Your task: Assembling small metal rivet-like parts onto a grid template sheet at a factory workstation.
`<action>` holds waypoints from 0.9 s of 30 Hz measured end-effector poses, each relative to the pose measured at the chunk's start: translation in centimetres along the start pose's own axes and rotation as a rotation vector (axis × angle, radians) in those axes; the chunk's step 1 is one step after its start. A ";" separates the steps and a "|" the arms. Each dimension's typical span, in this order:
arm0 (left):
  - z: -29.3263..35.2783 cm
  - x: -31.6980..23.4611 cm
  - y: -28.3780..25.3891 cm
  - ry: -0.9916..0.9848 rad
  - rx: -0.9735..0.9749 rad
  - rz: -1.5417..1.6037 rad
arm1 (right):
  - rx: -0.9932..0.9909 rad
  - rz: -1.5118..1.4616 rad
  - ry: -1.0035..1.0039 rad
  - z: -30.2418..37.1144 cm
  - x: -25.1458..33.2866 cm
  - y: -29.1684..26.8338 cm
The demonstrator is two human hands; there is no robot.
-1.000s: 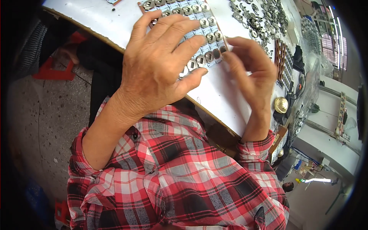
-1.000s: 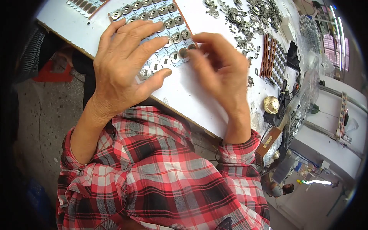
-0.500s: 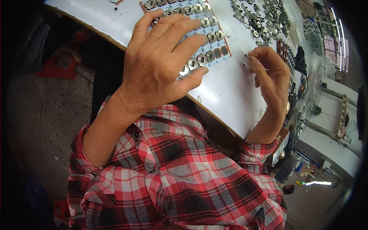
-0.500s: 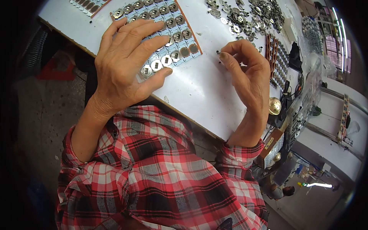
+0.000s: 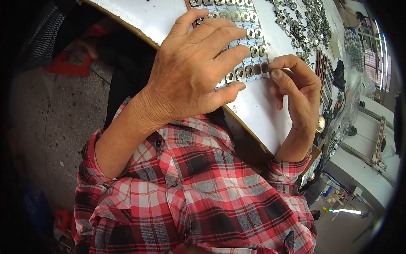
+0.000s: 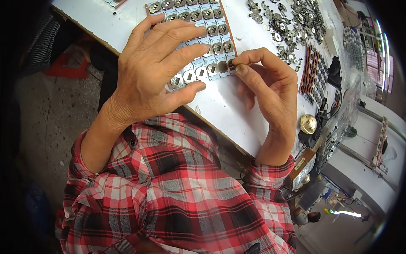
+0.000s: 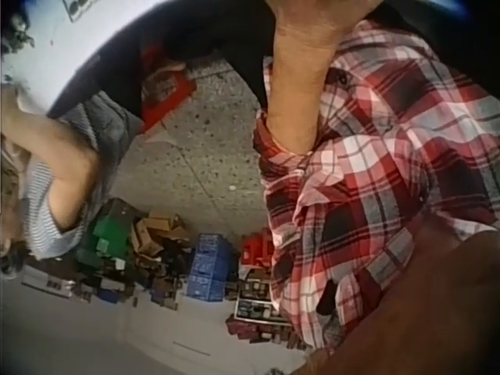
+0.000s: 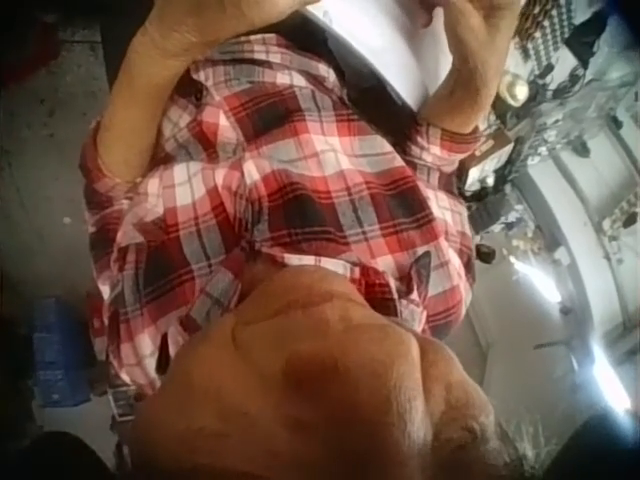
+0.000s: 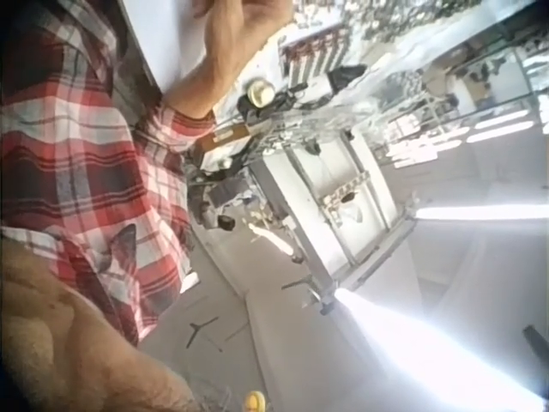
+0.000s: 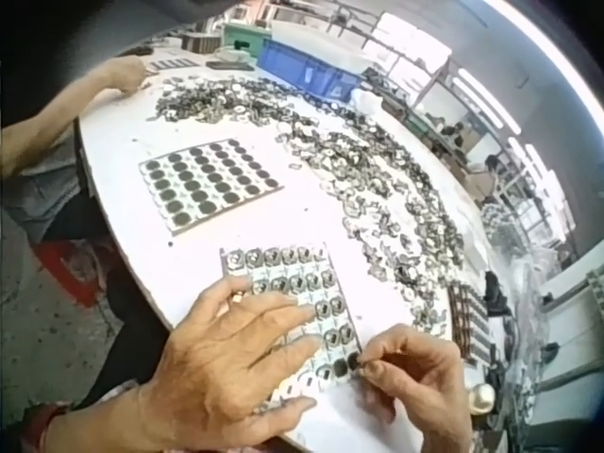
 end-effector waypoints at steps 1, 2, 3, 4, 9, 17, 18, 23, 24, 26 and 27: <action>0.0 0.1 0.0 -0.003 0.002 0.000 | -0.010 -0.015 0.027 0.1 0.0 0.4; 0.0 0.0 0.0 -0.005 0.001 0.000 | -0.020 -0.028 0.053 0.1 0.0 0.5; 0.1 0.0 0.0 -0.008 0.001 0.000 | -0.019 -0.027 0.054 0.1 -0.1 0.5; 0.1 0.1 0.0 -0.011 0.000 0.000 | -0.012 -0.012 0.022 0.1 0.1 0.6; -0.1 0.2 0.2 -0.020 0.002 -0.001 | 0.024 0.102 -0.040 -0.1 -0.2 1.0; 0.2 0.4 -0.1 -0.028 0.004 -0.012 | 0.057 0.325 -0.233 0.1 1.9 2.3; 0.3 0.4 -0.1 -0.029 0.005 -0.014 | 0.059 0.324 -0.233 0.1 2.0 2.4; 0.3 0.4 -0.1 -0.031 0.007 -0.016 | -0.129 0.143 -0.124 0.3 1.5 1.8; 0.3 0.4 -0.2 -0.031 0.007 -0.017 | -0.129 0.143 -0.123 0.4 1.4 1.5; 0.2 0.3 0.0 -0.033 0.007 -0.019 | -0.048 0.220 -0.134 0.4 1.3 1.7; 0.0 0.1 0.1 -0.034 0.007 -0.021 | -0.047 0.219 -0.135 0.4 1.3 1.8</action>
Point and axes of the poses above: each hand's wrist, its own z-axis away from the middle knuckle, its own y-axis out of the palm, x = y × z, the point moved 9 cm from there along -z, towards the middle knuckle, and after that the axes turned 1 degree about y, right-handed, at the moved point
